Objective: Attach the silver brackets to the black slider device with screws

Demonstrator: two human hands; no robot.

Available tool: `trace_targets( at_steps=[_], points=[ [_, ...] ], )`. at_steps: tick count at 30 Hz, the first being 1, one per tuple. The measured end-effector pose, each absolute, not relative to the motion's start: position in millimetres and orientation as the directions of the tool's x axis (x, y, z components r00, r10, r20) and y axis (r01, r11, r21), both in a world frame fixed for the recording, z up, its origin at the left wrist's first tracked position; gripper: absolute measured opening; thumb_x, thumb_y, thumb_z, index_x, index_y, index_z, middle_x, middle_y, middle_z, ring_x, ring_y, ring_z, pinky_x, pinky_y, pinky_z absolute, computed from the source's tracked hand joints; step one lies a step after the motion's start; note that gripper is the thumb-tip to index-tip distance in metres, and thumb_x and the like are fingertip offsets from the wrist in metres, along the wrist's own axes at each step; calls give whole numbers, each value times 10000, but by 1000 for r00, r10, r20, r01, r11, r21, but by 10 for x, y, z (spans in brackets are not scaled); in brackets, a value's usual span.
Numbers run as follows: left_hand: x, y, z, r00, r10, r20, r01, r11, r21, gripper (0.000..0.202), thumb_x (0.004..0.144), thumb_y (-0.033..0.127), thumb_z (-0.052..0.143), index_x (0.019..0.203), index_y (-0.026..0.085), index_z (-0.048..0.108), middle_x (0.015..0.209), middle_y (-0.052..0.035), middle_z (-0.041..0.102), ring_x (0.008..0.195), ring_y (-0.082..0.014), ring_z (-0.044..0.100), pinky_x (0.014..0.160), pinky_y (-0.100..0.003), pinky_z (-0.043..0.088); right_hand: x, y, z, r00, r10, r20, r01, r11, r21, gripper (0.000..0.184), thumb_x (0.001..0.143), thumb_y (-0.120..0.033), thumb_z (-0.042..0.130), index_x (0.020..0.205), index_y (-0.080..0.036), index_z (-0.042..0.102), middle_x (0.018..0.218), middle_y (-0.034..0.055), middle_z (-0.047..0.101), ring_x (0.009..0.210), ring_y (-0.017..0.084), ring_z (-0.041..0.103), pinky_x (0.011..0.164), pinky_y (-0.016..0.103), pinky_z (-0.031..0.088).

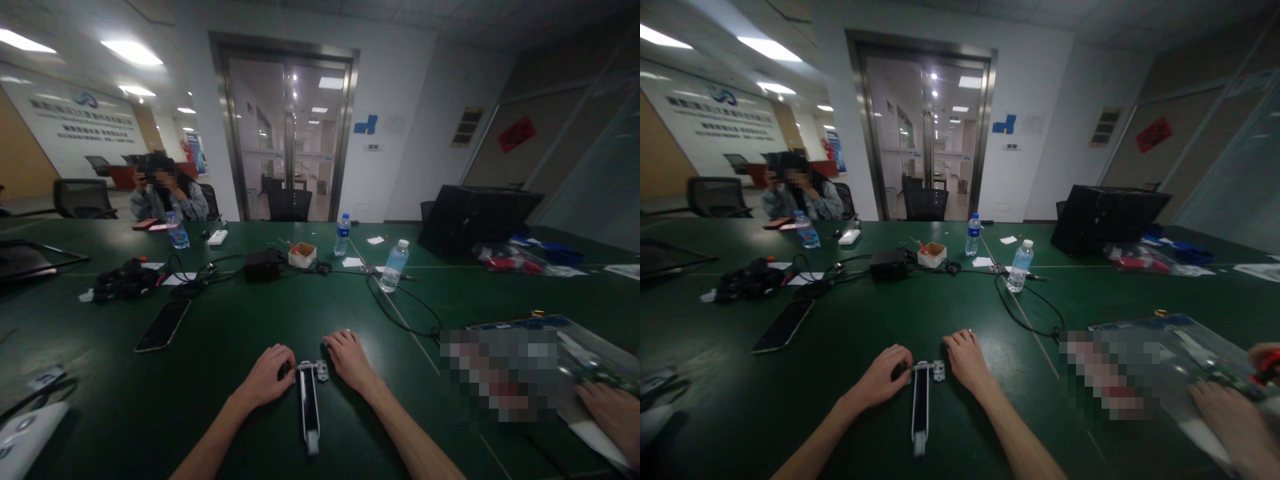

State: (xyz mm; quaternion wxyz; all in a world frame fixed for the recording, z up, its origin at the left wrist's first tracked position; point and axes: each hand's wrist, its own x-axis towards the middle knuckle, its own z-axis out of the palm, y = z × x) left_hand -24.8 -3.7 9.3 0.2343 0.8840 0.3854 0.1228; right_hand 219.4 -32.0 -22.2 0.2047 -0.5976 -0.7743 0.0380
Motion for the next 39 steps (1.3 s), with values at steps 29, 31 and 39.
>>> trace_targets(
  at_steps=[29, 31, 39],
  points=[
    [-239, -24, 11, 643, 761, 82, 629, -587, 509, 126, 875, 242, 499, 940, 195, 595, 994, -44, 611, 911, -206, 554, 794, -325, 454, 2215, -370, -220, -71, 973, 218, 938, 140, -318, 60, 879, -156, 546, 878, -177, 602, 968, 99, 622, 911, 237, 565, 776, 334, 438],
    [-244, -19, -9, 626, 770, 122, 624, -589, 514, 126, 864, 243, 517, 952, 199, 595, 1008, -49, 613, 914, -212, 559, 787, -324, 461, 2223, -364, -257, -92, 960, 266, 913, 188, -362, 74, 878, -131, 529, 858, -180, 580, 914, 89, 621, 861, 225, 566, 754, 330, 442],
    [-237, 2, -105, 597, 750, 284, 558, -643, 525, 174, 866, 268, 555, 1016, 191, 598, 1028, -70, 616, 874, -214, 570, 776, -335, 468, 2017, -380, -274, -148, 818, 556, 639, 508, -578, 78, 908, -163, 527, 855, -195, 575, 822, 35, 620, 804, 175, 555, 728, 299, 468]
  ],
)
